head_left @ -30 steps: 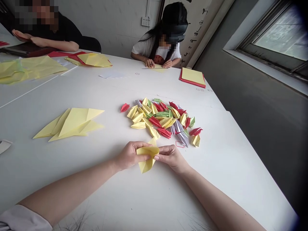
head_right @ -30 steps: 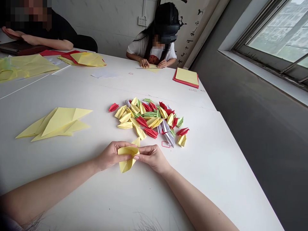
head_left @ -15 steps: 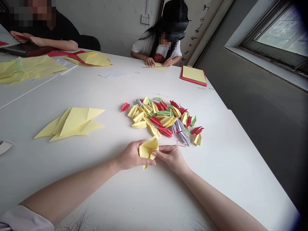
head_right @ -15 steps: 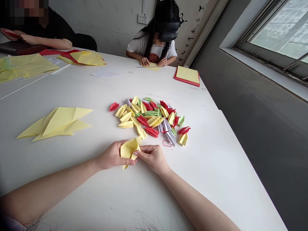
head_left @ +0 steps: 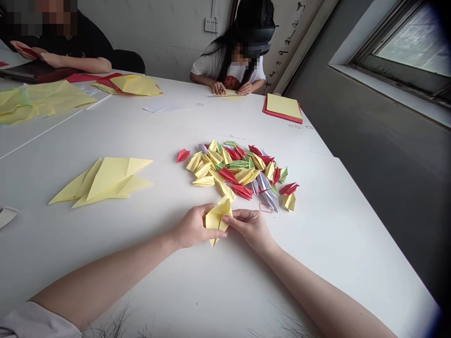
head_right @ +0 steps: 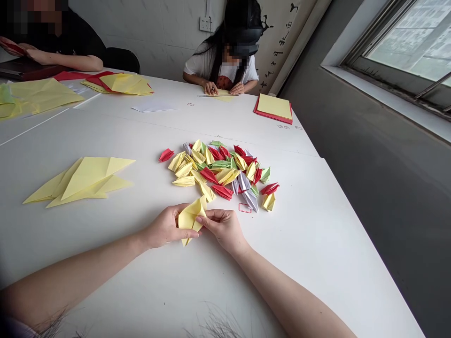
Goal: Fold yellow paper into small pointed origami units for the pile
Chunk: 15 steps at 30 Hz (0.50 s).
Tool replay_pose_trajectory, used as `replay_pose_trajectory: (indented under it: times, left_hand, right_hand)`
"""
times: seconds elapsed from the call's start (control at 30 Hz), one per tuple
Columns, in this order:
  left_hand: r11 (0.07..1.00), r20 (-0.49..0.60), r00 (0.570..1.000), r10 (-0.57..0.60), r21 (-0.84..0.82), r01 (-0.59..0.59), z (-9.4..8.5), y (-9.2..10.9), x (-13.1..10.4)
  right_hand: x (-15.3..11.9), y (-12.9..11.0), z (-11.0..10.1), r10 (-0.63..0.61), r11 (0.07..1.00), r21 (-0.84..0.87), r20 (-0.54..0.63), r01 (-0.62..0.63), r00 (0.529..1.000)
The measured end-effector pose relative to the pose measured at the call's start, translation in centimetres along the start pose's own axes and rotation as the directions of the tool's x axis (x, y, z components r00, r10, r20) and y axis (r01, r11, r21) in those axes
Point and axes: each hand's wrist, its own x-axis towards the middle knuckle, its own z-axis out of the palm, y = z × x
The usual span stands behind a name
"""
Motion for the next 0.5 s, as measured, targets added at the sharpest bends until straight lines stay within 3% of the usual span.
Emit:
replay_pose_trajectory:
  times: [0.5]
  left_hand:
    - [1.000,0.005,1.000,0.022,-0.011,-0.022,-0.03,-0.22,0.19]
  right_hand:
    - [-0.14,0.00,0.16,-0.016,1.000,-0.009,-0.030,0.016,0.999]
